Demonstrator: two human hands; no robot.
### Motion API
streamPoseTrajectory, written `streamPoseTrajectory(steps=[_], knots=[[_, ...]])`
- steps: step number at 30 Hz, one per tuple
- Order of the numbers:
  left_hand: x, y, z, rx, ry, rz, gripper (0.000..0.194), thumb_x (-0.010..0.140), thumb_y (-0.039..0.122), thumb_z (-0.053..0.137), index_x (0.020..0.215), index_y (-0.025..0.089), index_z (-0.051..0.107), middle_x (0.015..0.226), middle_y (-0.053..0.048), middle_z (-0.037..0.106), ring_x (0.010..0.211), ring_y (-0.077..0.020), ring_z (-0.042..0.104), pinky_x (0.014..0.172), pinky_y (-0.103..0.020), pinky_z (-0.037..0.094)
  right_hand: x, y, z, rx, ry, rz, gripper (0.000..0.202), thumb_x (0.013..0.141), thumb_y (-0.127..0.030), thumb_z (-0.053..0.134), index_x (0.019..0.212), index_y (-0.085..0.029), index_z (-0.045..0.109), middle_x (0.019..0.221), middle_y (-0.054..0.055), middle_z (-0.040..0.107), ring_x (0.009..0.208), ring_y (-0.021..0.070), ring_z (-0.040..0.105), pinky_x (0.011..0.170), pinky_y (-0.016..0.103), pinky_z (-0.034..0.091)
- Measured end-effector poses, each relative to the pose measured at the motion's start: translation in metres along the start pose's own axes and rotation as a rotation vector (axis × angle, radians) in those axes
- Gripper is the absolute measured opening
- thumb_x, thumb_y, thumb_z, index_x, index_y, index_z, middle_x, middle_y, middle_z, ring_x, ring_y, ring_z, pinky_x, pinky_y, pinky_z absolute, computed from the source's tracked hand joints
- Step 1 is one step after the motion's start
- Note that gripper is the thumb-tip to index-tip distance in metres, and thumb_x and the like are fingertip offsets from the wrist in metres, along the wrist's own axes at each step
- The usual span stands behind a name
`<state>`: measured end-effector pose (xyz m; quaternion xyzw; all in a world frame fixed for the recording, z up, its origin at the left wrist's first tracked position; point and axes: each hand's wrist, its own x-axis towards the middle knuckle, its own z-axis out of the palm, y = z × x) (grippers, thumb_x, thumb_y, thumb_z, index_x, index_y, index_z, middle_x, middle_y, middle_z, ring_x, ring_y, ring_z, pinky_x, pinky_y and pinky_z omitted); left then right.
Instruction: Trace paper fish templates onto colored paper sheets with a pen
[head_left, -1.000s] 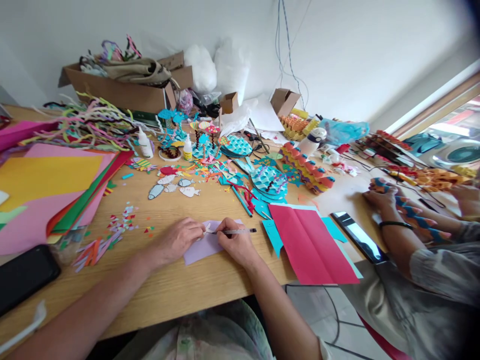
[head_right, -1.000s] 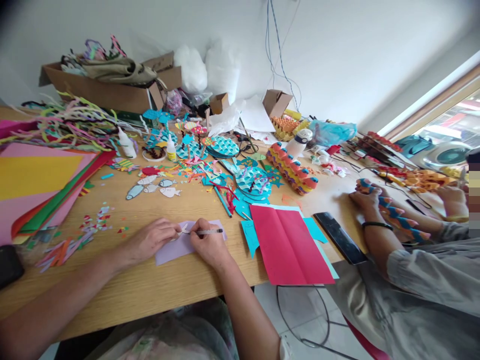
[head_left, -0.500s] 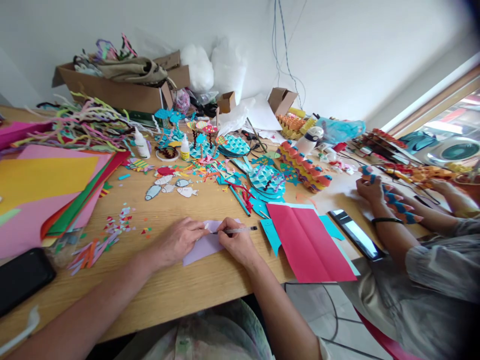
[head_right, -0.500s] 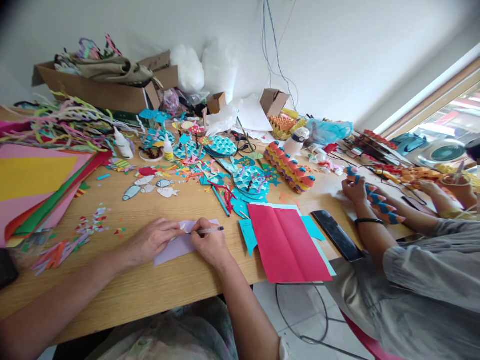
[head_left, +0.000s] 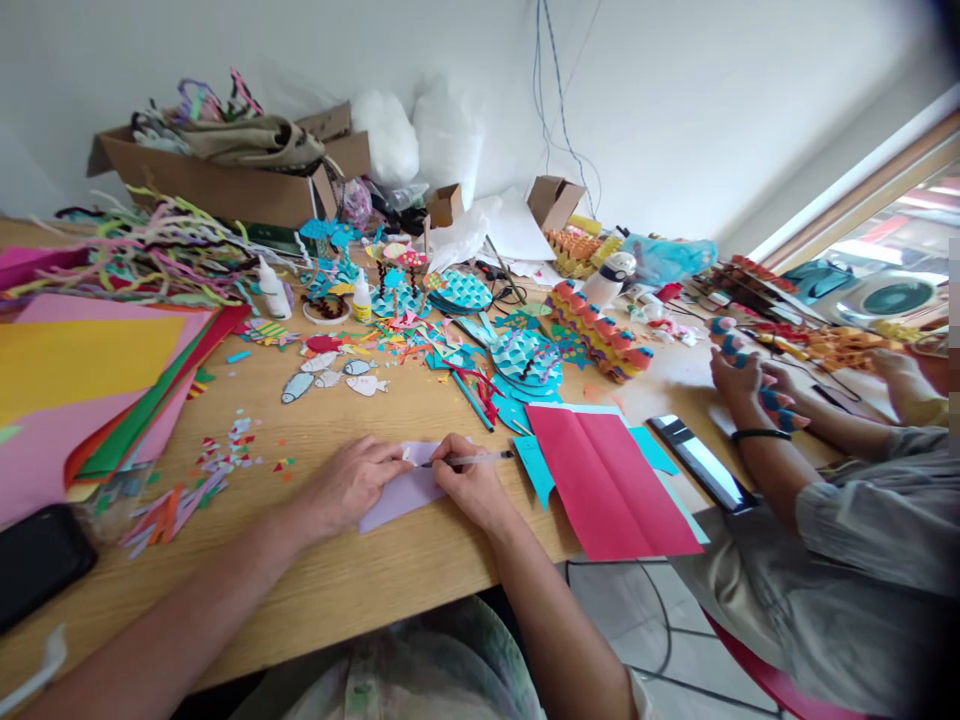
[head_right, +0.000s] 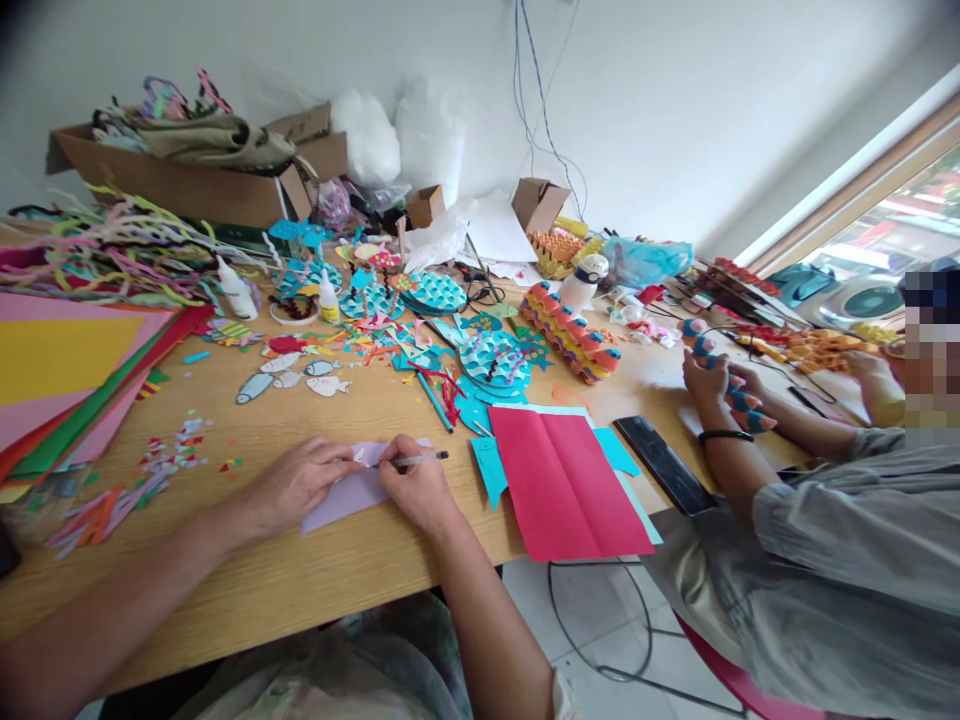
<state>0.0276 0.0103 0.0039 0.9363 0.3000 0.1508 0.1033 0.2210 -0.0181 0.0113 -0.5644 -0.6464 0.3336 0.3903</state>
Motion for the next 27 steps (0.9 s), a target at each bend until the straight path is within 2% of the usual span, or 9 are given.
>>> streamPoseTrajectory(steps=[10,17,27], knots=[[-0.0023,-0.0027,0.0042,-0.011,0.029,0.009,0.045,0.073,-0.002,0.044,0.108,0.023,0.058,0.102,-0.004,0.059,0.09,-0.0195,0.051,0.08,-0.035,0.044,-0.0004,-0.0015,0.0014,-0.091,0.003,-0.034,0.011,0.065,-0.011,0.046,0.062,-0.02,0.051,0.06,-0.002,0.054,0.06,0.0123,0.049,0.056,0.021,0.035],[-0.0013,-0.0017,0.0025,-0.009,0.004,0.012,0.044,0.073,-0.001,0.045,0.108,0.022,0.058,0.103,-0.005,0.06,0.091,-0.02,0.052,0.08,-0.035,0.044,0.0,-0.0005,0.0034,-0.091,0.011,-0.037,0.01,0.067,-0.012,0.046,0.063,-0.02,0.051,0.058,-0.003,0.053,0.057,0.0115,0.047,0.052,0.021,0.033],[-0.0004,-0.0007,0.0038,-0.011,0.038,0.008,0.038,0.077,0.001,0.044,0.104,0.022,0.06,0.101,-0.005,0.06,0.09,-0.0188,0.053,0.08,-0.034,0.044,0.0038,-0.0079,0.0092,-0.062,-0.015,-0.029,0.008,0.068,-0.015,0.046,0.063,-0.019,0.05,0.056,-0.004,0.051,0.053,0.0099,0.044,0.05,0.019,0.033]])
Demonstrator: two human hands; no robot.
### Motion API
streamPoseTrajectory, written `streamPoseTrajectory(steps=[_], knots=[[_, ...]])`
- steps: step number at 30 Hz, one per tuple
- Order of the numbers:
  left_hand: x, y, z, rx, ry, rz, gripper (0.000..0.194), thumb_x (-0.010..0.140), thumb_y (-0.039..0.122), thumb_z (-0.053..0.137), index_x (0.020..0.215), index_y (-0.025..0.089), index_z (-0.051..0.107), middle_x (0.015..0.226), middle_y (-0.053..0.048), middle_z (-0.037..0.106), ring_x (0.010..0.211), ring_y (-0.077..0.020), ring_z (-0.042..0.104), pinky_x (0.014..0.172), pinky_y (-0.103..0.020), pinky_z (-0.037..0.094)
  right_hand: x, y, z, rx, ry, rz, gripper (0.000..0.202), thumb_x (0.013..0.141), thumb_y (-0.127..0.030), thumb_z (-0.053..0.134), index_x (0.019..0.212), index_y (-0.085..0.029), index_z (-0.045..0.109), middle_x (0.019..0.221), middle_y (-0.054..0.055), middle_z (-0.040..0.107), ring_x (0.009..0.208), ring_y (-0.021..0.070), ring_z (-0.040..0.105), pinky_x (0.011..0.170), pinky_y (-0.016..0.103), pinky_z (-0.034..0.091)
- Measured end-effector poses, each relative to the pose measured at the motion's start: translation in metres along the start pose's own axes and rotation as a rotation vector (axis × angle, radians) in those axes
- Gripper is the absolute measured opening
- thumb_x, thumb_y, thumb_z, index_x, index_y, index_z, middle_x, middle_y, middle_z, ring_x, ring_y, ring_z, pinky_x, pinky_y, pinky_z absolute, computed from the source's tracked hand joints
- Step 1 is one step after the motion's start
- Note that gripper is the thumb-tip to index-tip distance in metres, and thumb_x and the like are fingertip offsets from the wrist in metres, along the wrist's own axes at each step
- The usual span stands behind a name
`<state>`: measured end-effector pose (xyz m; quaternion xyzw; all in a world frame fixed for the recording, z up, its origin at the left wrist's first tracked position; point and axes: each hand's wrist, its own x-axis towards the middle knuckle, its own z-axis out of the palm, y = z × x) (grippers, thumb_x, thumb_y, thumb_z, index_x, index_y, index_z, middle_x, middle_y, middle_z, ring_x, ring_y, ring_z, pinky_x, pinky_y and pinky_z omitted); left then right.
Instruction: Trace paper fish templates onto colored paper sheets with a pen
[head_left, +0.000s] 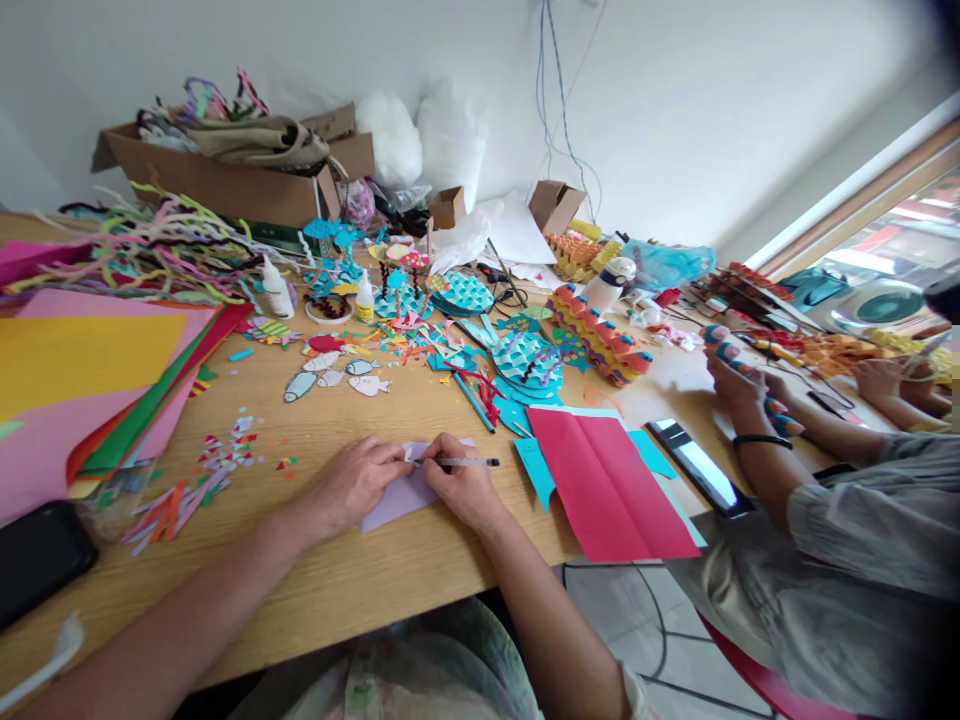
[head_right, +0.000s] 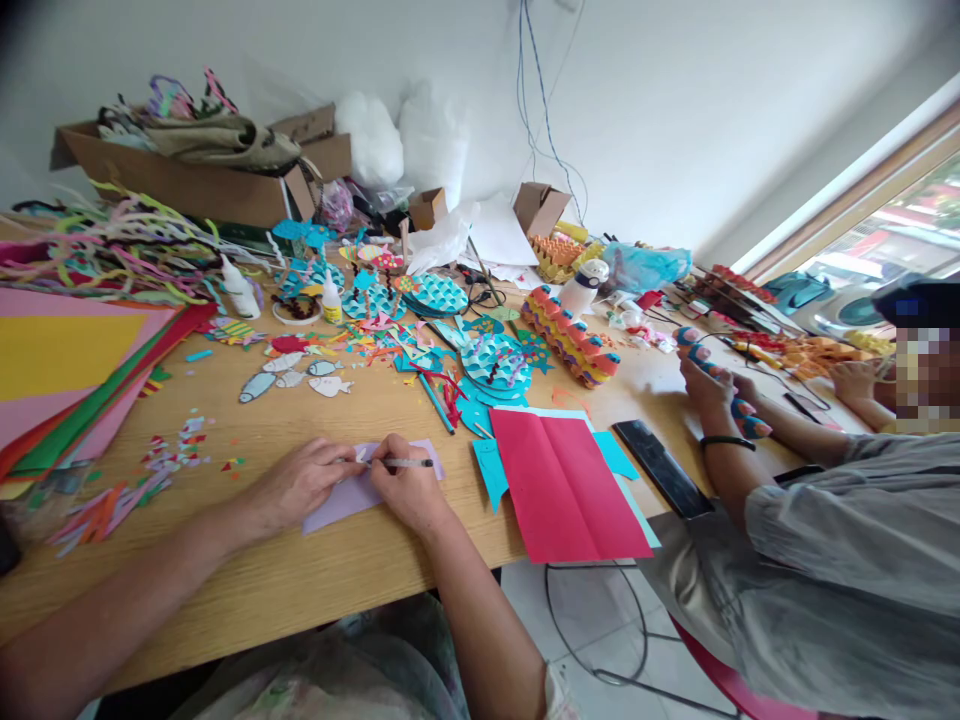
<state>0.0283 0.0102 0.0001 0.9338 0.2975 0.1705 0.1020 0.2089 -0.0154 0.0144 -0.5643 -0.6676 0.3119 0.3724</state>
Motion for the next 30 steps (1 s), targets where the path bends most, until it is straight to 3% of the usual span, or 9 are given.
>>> streamPoseTrajectory(steps=[5,13,30], knots=[[0.0,0.0,0.001,0.007,0.022,0.013,0.035,0.077,0.001,0.043,0.102,0.019,0.06,0.1,-0.006,0.061,0.089,-0.0188,0.053,0.079,-0.033,0.045,0.003,-0.005,0.001,0.013,-0.021,0.008,0.008,0.067,-0.014,0.046,0.062,-0.019,0.05,0.054,-0.005,0.049,0.052,0.0097,0.042,0.05,0.019,0.033],[-0.003,0.0,0.001,0.018,0.021,0.019,0.036,0.077,-0.001,0.042,0.103,0.019,0.059,0.101,-0.006,0.061,0.091,-0.0194,0.053,0.079,-0.034,0.045,-0.003,0.008,-0.003,0.078,0.047,0.054,0.006,0.064,-0.016,0.045,0.062,-0.02,0.049,0.052,-0.005,0.046,0.049,0.0104,0.039,0.048,0.021,0.03],[-0.003,-0.005,0.01,0.026,0.063,0.019,0.038,0.079,0.001,0.042,0.105,0.022,0.06,0.1,-0.004,0.061,0.089,-0.0179,0.053,0.079,-0.033,0.045,0.0,0.001,-0.001,-0.014,0.011,0.041,0.007,0.066,-0.016,0.045,0.062,-0.02,0.05,0.056,-0.003,0.051,0.053,0.0108,0.044,0.051,0.02,0.032]])
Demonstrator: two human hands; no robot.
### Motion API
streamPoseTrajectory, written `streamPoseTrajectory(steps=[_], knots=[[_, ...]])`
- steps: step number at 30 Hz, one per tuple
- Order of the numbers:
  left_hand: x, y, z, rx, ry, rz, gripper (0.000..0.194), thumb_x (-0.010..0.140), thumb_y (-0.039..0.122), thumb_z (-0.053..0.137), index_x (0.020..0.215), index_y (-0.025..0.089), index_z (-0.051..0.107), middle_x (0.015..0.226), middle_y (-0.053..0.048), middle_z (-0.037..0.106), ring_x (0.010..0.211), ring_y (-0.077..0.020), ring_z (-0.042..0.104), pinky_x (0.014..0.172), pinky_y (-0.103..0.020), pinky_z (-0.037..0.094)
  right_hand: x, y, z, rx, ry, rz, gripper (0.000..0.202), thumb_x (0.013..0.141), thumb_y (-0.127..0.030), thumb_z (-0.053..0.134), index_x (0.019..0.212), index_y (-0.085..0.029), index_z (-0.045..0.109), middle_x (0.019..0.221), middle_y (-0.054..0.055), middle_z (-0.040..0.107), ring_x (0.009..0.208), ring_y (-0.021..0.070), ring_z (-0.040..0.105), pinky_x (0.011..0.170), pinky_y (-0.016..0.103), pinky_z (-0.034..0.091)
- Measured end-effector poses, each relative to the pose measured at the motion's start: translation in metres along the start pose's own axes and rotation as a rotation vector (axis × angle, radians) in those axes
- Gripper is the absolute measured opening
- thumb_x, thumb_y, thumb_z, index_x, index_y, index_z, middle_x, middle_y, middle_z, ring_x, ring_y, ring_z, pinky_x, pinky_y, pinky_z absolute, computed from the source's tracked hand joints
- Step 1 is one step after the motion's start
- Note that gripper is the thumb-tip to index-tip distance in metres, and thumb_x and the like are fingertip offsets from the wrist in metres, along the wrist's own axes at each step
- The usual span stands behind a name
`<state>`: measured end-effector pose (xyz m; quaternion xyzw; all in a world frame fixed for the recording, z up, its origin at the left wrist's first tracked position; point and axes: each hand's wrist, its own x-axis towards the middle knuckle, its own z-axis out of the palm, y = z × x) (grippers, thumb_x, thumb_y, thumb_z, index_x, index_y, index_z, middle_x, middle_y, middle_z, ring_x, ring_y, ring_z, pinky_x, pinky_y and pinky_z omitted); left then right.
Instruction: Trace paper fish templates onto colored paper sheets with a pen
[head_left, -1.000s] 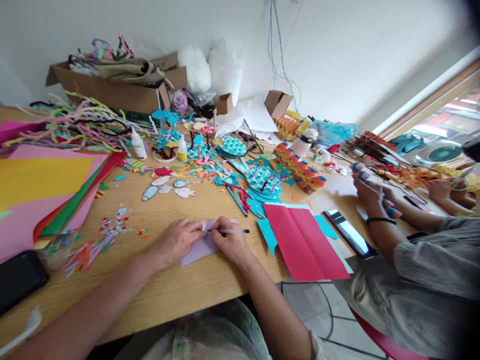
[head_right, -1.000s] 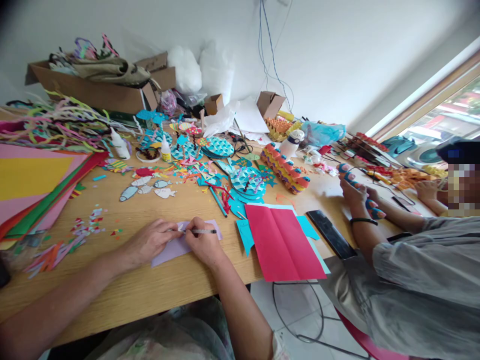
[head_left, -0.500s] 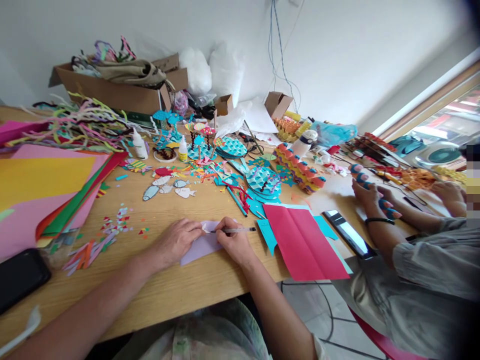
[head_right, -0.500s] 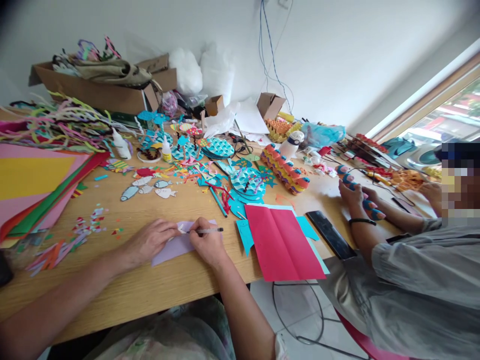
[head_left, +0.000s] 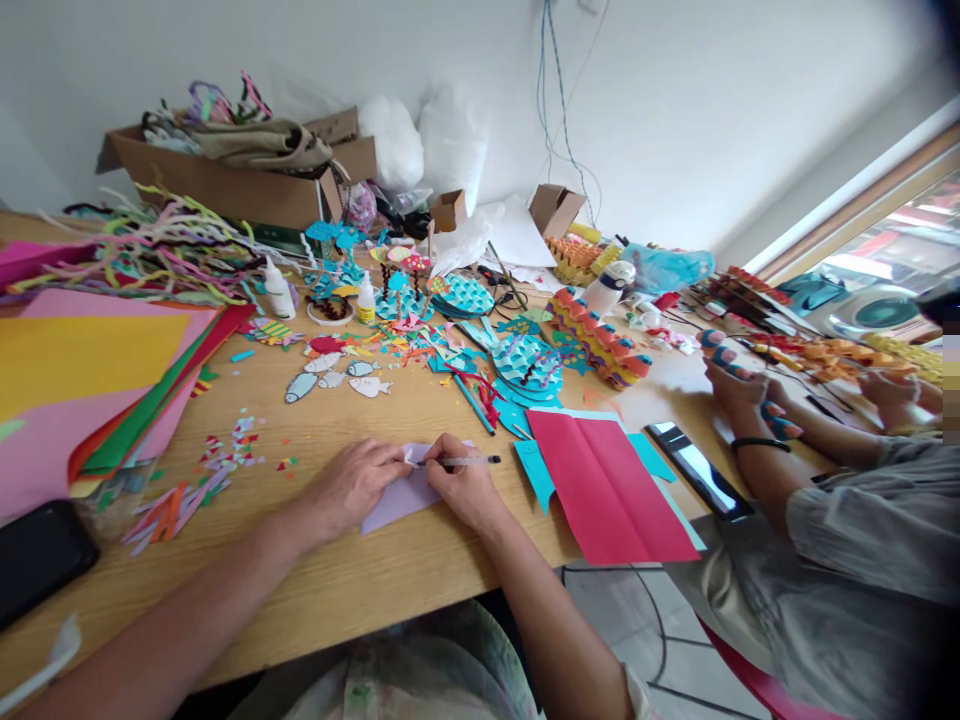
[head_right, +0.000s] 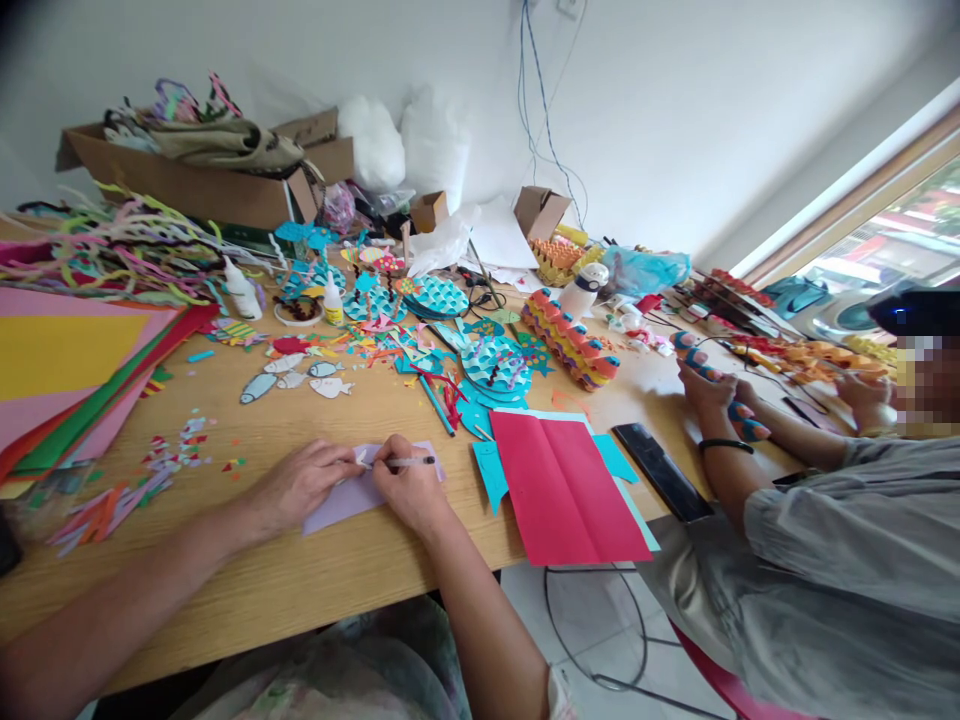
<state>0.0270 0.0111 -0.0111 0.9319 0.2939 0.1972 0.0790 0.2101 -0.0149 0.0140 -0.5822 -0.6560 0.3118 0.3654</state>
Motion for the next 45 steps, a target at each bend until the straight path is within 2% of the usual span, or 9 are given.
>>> streamPoseTrajectory(steps=[6,13,24,36,45], knots=[[-0.001,0.0,-0.001,-0.027,-0.026,-0.007,0.037,0.08,0.002,0.043,0.107,0.022,0.058,0.103,-0.004,0.06,0.09,-0.018,0.052,0.08,-0.033,0.044,0.007,-0.011,0.0,-0.007,-0.069,0.044,0.009,0.066,-0.013,0.045,0.062,-0.019,0.05,0.055,-0.004,0.052,0.052,0.0098,0.044,0.049,0.018,0.032],[-0.001,0.003,-0.005,-0.041,-0.03,-0.013,0.031,0.083,0.007,0.045,0.107,0.022,0.058,0.1,-0.003,0.06,0.089,-0.0181,0.051,0.078,-0.032,0.043,0.009,-0.012,0.0,0.01,-0.088,0.044,0.008,0.067,-0.015,0.046,0.063,-0.019,0.05,0.056,-0.004,0.052,0.053,0.0102,0.045,0.051,0.019,0.032],[0.0,0.004,-0.007,-0.019,-0.045,-0.022,0.032,0.082,0.006,0.045,0.106,0.022,0.058,0.101,-0.004,0.059,0.088,-0.0181,0.051,0.078,-0.033,0.044,0.01,-0.01,0.003,-0.008,-0.029,0.102,0.009,0.067,-0.014,0.047,0.061,-0.021,0.049,0.055,-0.005,0.053,0.052,0.0105,0.047,0.05,0.019,0.032],[-0.001,0.005,-0.008,-0.02,-0.047,-0.02,0.033,0.082,0.007,0.046,0.108,0.023,0.057,0.101,-0.004,0.058,0.09,-0.0174,0.051,0.08,-0.033,0.044,0.013,-0.005,0.007,0.004,0.028,0.081,0.007,0.066,-0.017,0.047,0.061,-0.021,0.046,0.054,-0.005,0.047,0.05,0.0103,0.042,0.048,0.019,0.031],[-0.001,0.004,-0.006,-0.018,-0.04,-0.019,0.03,0.083,0.008,0.046,0.107,0.023,0.057,0.102,-0.003,0.059,0.089,-0.0178,0.051,0.08,-0.033,0.043,0.015,-0.007,0.011,-0.022,0.07,0.086,0.007,0.067,-0.017,0.046,0.061,-0.022,0.045,0.055,-0.005,0.049,0.052,0.0108,0.045,0.049,0.019,0.033]])
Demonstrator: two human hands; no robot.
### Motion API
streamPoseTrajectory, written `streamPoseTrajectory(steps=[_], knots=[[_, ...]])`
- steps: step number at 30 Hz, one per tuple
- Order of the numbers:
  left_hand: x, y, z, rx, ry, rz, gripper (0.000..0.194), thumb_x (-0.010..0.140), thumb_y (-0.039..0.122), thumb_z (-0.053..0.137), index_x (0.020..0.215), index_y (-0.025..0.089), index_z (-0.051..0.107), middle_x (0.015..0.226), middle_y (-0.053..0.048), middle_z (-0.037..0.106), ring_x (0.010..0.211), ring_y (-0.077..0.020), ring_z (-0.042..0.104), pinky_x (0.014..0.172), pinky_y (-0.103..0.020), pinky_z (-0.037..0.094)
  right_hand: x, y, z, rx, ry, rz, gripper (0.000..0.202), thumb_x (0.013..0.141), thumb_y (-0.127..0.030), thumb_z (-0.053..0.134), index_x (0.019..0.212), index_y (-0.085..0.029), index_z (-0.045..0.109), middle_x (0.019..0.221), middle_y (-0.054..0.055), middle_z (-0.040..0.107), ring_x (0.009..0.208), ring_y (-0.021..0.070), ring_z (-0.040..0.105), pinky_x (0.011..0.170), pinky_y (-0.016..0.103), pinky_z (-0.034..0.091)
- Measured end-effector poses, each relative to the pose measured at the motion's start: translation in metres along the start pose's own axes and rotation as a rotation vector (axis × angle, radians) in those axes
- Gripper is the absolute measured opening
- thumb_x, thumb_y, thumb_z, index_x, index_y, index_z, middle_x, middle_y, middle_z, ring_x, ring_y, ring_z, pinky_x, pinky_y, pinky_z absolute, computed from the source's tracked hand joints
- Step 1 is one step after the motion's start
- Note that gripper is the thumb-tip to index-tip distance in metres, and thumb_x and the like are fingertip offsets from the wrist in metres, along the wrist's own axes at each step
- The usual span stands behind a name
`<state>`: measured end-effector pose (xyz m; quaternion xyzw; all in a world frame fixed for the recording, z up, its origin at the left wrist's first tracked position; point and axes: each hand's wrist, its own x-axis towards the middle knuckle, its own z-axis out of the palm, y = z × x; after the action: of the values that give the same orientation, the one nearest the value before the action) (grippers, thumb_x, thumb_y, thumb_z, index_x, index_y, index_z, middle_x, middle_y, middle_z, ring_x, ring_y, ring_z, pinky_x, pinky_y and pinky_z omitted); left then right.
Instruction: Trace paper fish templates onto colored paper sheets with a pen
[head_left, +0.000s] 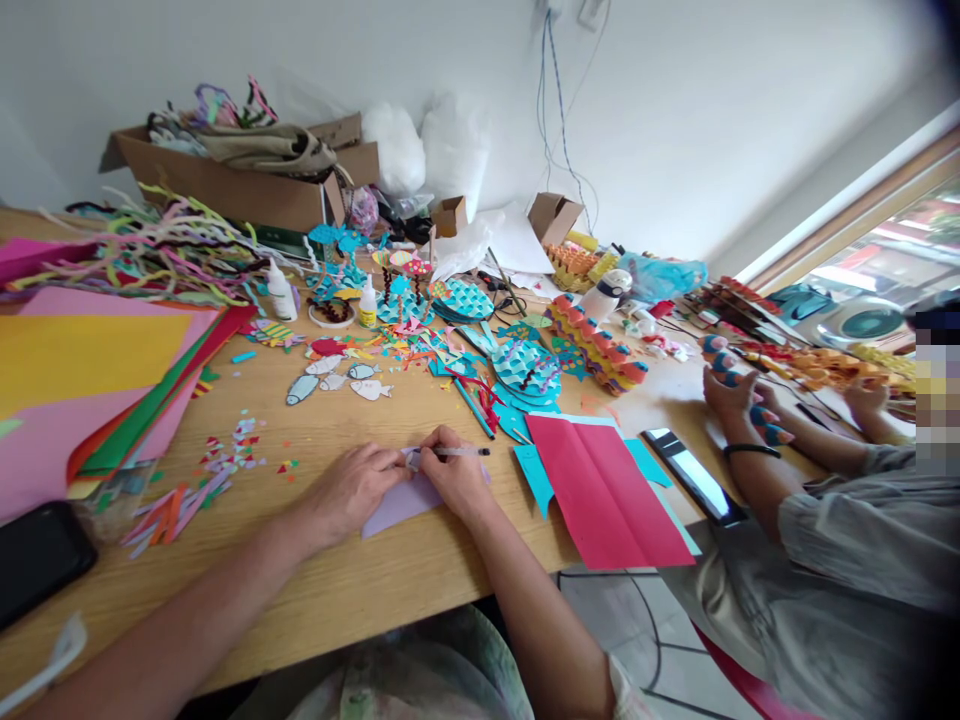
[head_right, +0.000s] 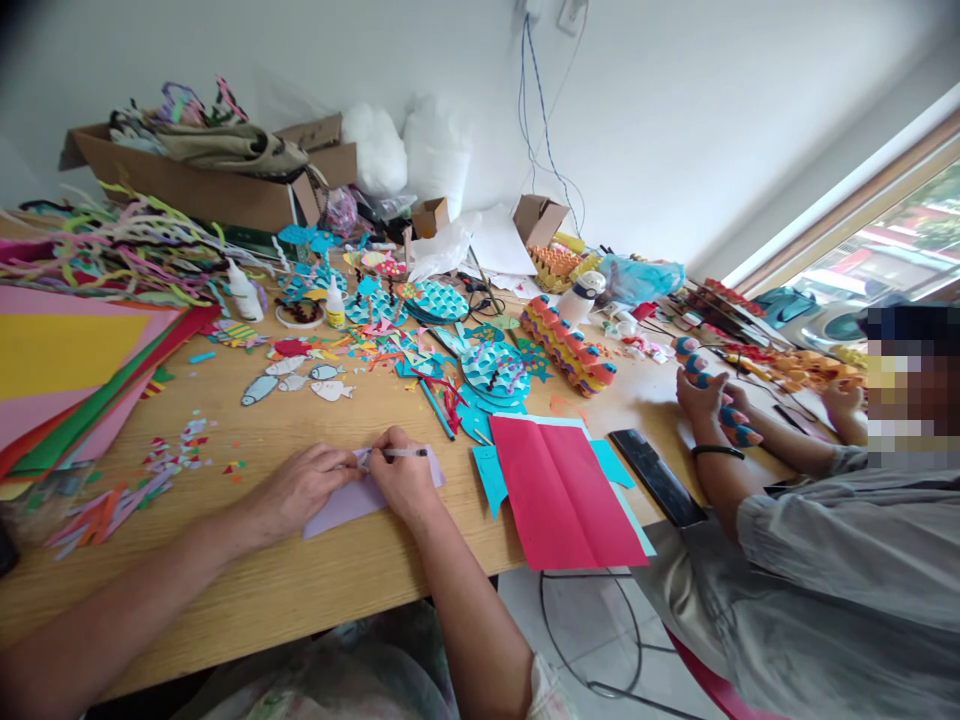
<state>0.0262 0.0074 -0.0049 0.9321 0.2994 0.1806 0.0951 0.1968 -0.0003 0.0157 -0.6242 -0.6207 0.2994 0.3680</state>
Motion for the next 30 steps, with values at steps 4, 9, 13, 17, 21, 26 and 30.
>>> streamPoseTrajectory(steps=[4,9,13,17,21,26,30], knots=[[-0.0003,0.001,-0.0016,-0.001,-0.016,-0.003,0.031,0.082,0.009,0.048,0.109,0.022,0.057,0.102,-0.004,0.058,0.091,-0.0189,0.05,0.08,-0.034,0.044,0.0001,-0.001,-0.0003,-0.017,-0.002,0.01,0.008,0.067,-0.016,0.047,0.061,-0.021,0.046,0.056,-0.004,0.05,0.053,0.0107,0.045,0.049,0.019,0.034],[-0.0015,0.0008,-0.001,0.003,-0.021,-0.005,0.03,0.082,0.009,0.048,0.108,0.023,0.056,0.102,-0.005,0.058,0.09,-0.0197,0.05,0.08,-0.035,0.043,-0.0001,-0.001,-0.0004,-0.004,-0.009,-0.008,0.009,0.067,-0.016,0.047,0.061,-0.021,0.046,0.057,-0.004,0.05,0.053,0.0107,0.045,0.05,0.019,0.033],[-0.0013,0.0023,-0.003,-0.004,-0.026,-0.01,0.029,0.083,0.009,0.048,0.108,0.022,0.057,0.103,-0.005,0.058,0.09,-0.0197,0.049,0.08,-0.036,0.043,0.0001,-0.0015,-0.0008,0.001,-0.009,-0.012,0.009,0.067,-0.016,0.047,0.061,-0.021,0.046,0.057,-0.004,0.049,0.053,0.0107,0.044,0.05,0.019,0.032],[-0.0001,0.0038,-0.0052,-0.009,-0.032,-0.015,0.031,0.083,0.008,0.048,0.108,0.021,0.057,0.104,-0.005,0.058,0.091,-0.0197,0.049,0.081,-0.036,0.044,-0.0003,-0.0034,-0.0018,-0.002,-0.03,-0.009,0.008,0.067,-0.016,0.047,0.061,-0.021,0.047,0.057,-0.004,0.049,0.053,0.0104,0.044,0.05,0.019,0.031],[0.0003,0.0032,-0.0042,0.001,-0.027,-0.017,0.033,0.083,0.005,0.045,0.108,0.022,0.058,0.105,-0.005,0.058,0.093,-0.0198,0.05,0.082,-0.036,0.044,-0.0011,-0.003,-0.0004,0.004,-0.055,-0.006,0.007,0.067,-0.016,0.047,0.061,-0.021,0.048,0.055,-0.005,0.048,0.051,0.0099,0.043,0.049,0.019,0.031],[-0.0014,0.0014,-0.002,0.005,-0.024,-0.005,0.034,0.082,0.007,0.045,0.11,0.022,0.057,0.106,-0.006,0.057,0.092,-0.02,0.05,0.081,-0.037,0.044,-0.0007,0.0016,0.0016,0.053,-0.016,-0.008,0.006,0.066,-0.019,0.046,0.061,-0.021,0.047,0.053,-0.005,0.047,0.05,0.0102,0.042,0.048,0.019,0.031],[-0.0025,0.0008,-0.0014,0.009,-0.02,-0.001,0.035,0.081,0.007,0.046,0.112,0.023,0.056,0.103,-0.006,0.058,0.091,-0.0198,0.05,0.08,-0.036,0.044,0.0003,0.003,0.0011,0.051,0.014,0.003,0.005,0.066,-0.02,0.046,0.061,-0.021,0.046,0.052,-0.005,0.047,0.05,0.0107,0.042,0.048,0.019,0.032]])
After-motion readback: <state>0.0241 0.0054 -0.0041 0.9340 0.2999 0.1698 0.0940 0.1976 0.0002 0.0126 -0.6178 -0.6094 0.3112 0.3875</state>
